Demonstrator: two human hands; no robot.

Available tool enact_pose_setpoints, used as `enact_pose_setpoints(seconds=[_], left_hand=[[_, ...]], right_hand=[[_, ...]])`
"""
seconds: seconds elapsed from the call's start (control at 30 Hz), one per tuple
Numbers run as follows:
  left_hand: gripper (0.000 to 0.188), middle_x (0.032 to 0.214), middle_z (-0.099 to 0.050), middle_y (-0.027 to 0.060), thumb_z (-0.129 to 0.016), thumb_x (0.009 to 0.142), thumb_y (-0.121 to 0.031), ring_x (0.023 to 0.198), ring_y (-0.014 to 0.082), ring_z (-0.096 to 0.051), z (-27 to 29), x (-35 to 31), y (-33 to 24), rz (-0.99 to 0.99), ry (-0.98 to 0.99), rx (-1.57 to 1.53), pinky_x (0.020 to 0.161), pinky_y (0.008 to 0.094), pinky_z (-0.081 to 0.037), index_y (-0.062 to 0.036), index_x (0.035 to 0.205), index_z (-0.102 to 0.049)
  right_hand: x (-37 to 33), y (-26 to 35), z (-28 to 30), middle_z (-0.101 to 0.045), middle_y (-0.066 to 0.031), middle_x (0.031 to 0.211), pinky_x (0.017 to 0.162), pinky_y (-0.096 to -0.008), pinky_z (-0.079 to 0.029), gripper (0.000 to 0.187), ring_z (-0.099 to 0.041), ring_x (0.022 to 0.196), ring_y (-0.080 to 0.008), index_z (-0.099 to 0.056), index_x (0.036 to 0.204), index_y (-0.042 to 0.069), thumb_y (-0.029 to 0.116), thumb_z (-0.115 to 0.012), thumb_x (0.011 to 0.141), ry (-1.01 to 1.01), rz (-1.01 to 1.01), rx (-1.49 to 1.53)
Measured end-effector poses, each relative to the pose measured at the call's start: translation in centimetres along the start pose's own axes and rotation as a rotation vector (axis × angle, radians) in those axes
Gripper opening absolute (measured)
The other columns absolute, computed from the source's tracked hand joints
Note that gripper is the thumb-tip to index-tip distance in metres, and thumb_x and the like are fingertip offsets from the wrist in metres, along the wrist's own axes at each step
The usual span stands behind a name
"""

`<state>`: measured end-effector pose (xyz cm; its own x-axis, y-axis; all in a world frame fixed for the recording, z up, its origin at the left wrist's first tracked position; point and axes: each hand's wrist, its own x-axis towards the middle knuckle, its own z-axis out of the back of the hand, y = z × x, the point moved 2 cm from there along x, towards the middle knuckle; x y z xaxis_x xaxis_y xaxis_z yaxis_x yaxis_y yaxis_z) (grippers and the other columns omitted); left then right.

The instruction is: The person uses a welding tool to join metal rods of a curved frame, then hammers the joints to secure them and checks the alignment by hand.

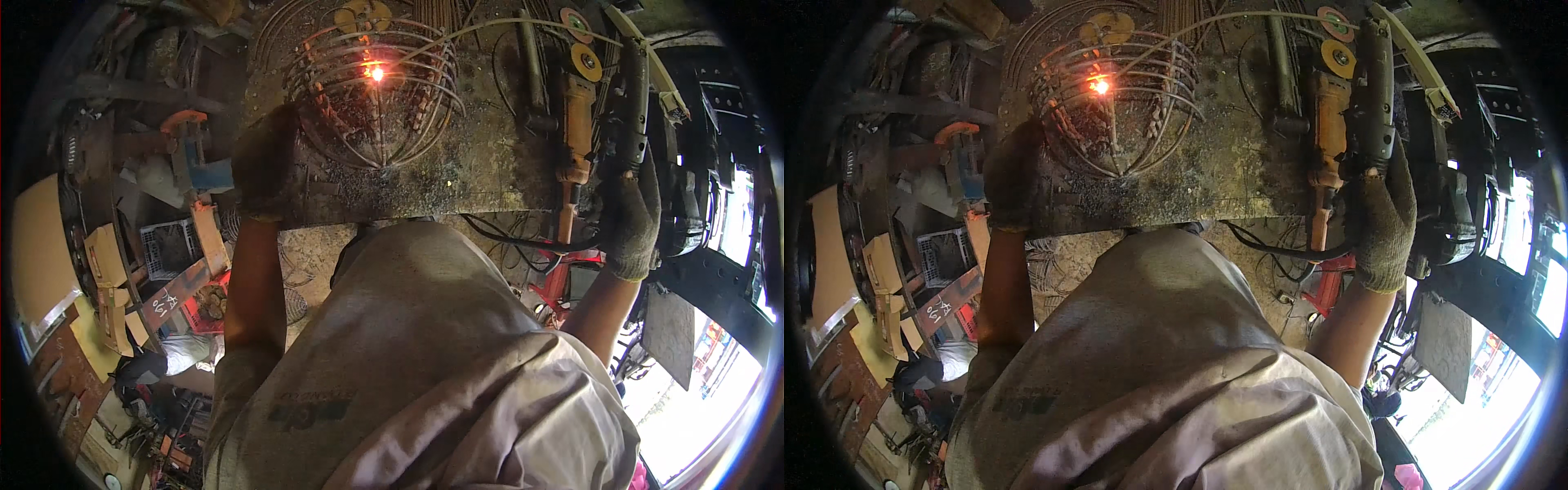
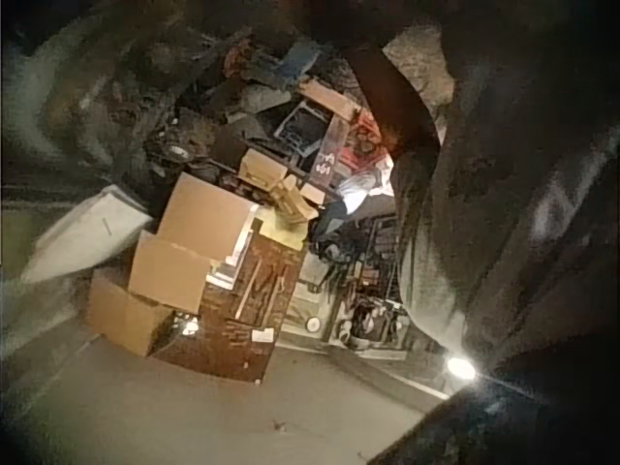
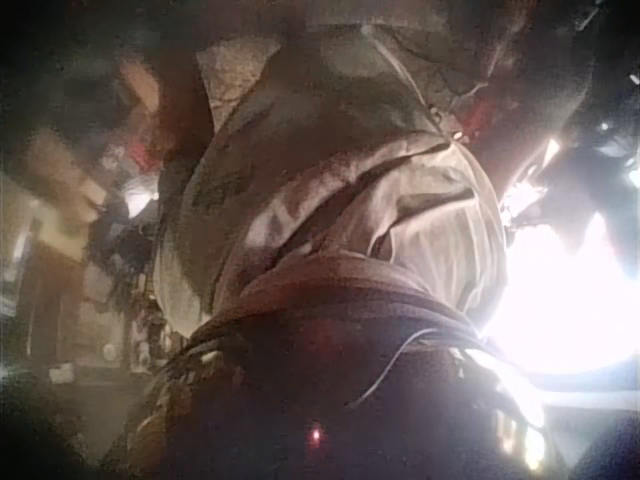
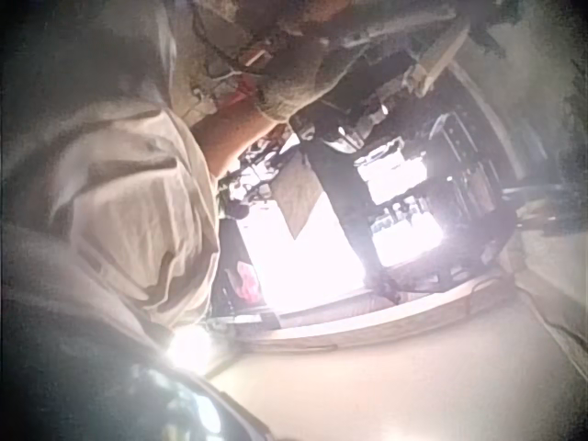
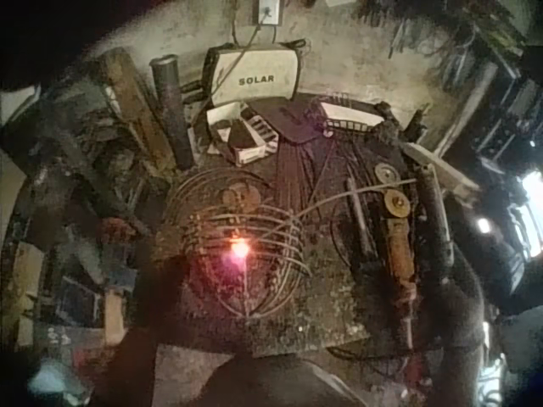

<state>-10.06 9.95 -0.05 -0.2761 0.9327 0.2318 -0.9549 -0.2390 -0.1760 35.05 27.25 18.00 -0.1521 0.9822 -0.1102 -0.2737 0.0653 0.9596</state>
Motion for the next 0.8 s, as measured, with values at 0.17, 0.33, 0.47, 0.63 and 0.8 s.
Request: enact_pose_setpoints(seconds=[0.17,0.33,0.47,0.63,0.8], left_hand=[[0.04,0.129,-0.067,0.0096,-0.055,0.101,-0.016,0.118,0.0248,-0.065,0.5,0.0,-0.6,-0.017,-0.044,-0.061,0.098,0.0386,-0.052,-0.0103,0.14,-0.058],[0.04,0.131,-0.066,0.0097,-0.055,0.101,-0.016,0.119,0.0247,-0.064,0.5,-0.5,-0.7,-0.006,-0.05,-0.081,0.1,0.0386,-0.051,-0.0103,0.141,-0.057],[0.041,0.132,-0.065,0.0098,-0.054,0.101,-0.016,0.121,0.0247,-0.063,0.6,-0.4,-0.8,-0.009,-0.048,-0.096,0.101,0.0386,-0.051,-0.0103,0.142,-0.057],[0.041,0.134,-0.064,0.0099,-0.054,0.101,-0.017,0.122,0.0246,-0.062,1.1,-0.8,-0.7,0.002,-0.05,-0.091,0.102,0.0387,-0.05,-0.0103,0.142,-0.056],[0.042,0.135,-0.063,0.01,-0.054,0.102,-0.017,0.124,0.0245,-0.06,0.3,-0.4,-0.7,-0.011,-0.034,-0.108,0.104,0.0387,-0.049,-0.0103,0.143,-0.056]], right_hand=[[-0.2,0.4,0.1,-0.066,-0.005,0.091,0.059,-0.0229,-0.046,0.04,-0.06,0.068,-0.008,-0.056,0.131,0.002,0.024,-0.06,0.099,-0.017,-0.04,-0.055],[0.4,-0.3,0.4,-0.065,-0.0054,0.083,0.06,-0.0266,-0.049,0.033,-0.062,0.067,-0.0096,-0.061,0.121,0.003,0.028,-0.059,0.099,-0.006,-0.104,-0.142],[1.3,-1.5,2.0,-0.064,-0.0056,0.073,0.061,-0.0301,-0.051,0.03,-0.065,0.068,-0.0108,-0.066,0.111,0.004,0.031,-0.057,0.101,-0.021,-0.204,-0.313],[1.9,-2.9,2.8,-0.064,-0.0064,0.075,0.063,-0.031,-0.053,0.029,-0.067,0.071,-0.0118,-0.066,0.111,0.004,0.029,-0.055,0.102,-0.031,-0.012,-0.495],[-0.1,-0.8,0.5,-0.065,-0.0068,0.081,0.064,-0.0303,-0.054,0.029,-0.067,0.073,-0.0122,-0.065,0.115,0.003,0.026,-0.055,0.102,-0.062,0.064,-0.219]])
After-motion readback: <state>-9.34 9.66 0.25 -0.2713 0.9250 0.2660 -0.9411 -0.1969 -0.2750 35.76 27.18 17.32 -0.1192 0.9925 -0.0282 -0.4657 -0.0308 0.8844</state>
